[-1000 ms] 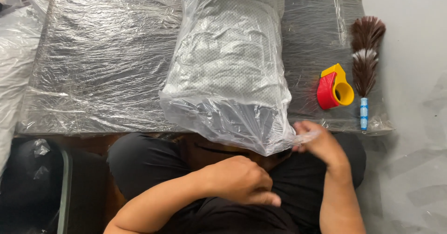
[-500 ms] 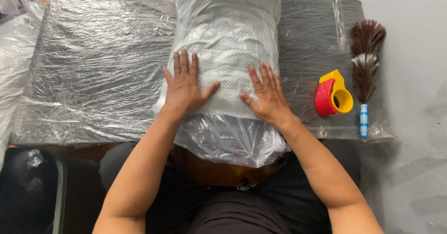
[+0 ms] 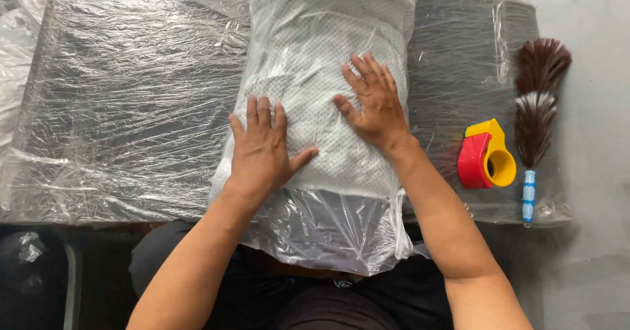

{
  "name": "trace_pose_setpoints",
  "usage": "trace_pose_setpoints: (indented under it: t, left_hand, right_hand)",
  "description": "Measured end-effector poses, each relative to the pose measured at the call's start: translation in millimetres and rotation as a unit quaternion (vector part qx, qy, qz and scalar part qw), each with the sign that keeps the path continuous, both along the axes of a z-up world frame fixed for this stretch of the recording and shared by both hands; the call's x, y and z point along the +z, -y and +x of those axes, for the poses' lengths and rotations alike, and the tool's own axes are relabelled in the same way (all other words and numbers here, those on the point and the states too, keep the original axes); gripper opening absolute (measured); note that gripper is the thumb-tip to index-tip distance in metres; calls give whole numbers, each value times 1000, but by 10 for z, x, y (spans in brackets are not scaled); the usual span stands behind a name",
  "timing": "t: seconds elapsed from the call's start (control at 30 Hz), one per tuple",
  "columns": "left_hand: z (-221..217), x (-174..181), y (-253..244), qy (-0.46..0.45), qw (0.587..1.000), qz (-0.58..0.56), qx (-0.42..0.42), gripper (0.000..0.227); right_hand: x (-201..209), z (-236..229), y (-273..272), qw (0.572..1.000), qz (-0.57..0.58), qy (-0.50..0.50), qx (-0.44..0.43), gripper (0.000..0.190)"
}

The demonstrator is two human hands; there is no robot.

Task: A person is manually packaging a pillow into a plastic bag, smoothing it out to remove air, and then using a duster on the workspace.

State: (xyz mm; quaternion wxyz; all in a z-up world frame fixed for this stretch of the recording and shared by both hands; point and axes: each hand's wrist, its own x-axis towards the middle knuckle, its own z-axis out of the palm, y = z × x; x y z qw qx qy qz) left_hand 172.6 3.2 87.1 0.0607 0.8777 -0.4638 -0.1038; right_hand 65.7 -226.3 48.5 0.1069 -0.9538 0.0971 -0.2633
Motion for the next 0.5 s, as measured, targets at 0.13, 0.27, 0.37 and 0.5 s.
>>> trace_pose_setpoints:
  t: [0.13,0.27,0.37,0.5]
  left_hand:
    - [7,-51,-43,5,999,-36,-20,93]
    - [1,-23,-80,38,994,-94,-29,75]
    - [-1,-90,-65,54,988,-144,-22,67]
    - [-135,-44,-16,67,968,-238,-49,57]
  right_hand:
    - [-21,-78,-26,997,-39,64,-6,43]
    - [-56,-107,-3,993,-48,108,9,33]
    - [-162,-120,66,991,-51,124,15,32]
    - [-95,-56,241,992,33,117,30,37]
